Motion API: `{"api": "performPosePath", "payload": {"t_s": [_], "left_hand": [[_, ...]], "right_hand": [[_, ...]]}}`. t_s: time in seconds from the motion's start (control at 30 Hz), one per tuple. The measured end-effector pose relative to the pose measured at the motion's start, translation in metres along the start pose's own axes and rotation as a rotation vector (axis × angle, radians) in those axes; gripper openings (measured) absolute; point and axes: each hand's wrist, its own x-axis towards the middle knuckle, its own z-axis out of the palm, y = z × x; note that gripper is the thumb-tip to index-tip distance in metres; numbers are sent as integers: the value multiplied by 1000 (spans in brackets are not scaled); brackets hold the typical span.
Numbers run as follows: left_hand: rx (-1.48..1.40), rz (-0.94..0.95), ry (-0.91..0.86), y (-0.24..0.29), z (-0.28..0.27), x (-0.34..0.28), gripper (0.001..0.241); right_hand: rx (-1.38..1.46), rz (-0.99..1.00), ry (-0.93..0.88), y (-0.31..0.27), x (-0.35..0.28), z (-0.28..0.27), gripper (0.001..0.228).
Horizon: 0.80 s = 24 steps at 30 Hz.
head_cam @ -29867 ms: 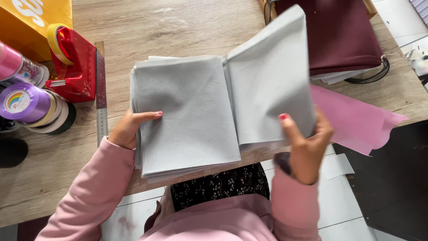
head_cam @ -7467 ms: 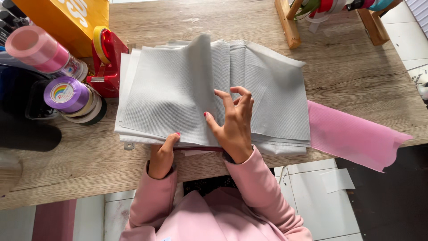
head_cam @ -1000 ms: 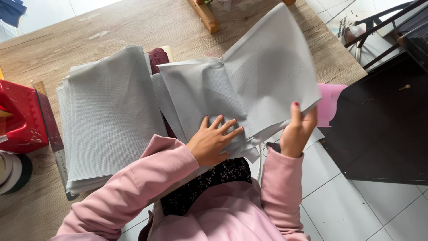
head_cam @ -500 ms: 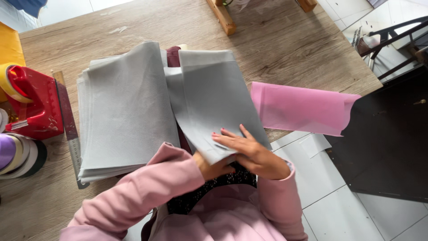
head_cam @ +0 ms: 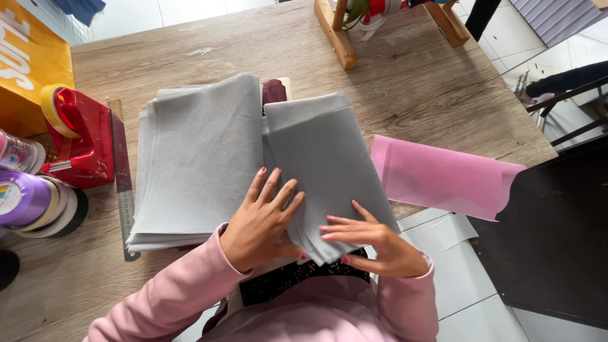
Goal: The person folds a large sheet of gray paper on a wooden table and uses a yellow utility knife to cut it into smaller pieces. They then stack the cut gray sheets and place a pink sheet on top of the stack.
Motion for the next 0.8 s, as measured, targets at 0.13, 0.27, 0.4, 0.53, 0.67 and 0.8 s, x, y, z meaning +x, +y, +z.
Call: {"api": "performPosePath", "payload": {"t_s": [0.13, 0.27, 0.4, 0.53, 0.67, 0.8], "left_hand": [[-90, -39, -162, 0, -9, 1, 123], [-123, -56, -204, -1, -8, 3, 122], [-152, -57, -210, -3, -5, 3, 120], [-180, -43, -190, -9, -2, 4, 110], [-396, -99, -88, -11, -21, 17, 98], [-919, -303, 237, -8, -61, 33, 100]], "right_hand": [[15, 82, 515, 32, -8, -7, 38], [-299, 671, 753, 87, -17, -3, 56], [-76, 845, 652, 89, -6, -17, 45], [70, 799, 658, 59, 6, -27, 26], [322, 528, 731, 35, 0, -33, 22], [478, 373, 826, 24, -17, -36, 37]]}}
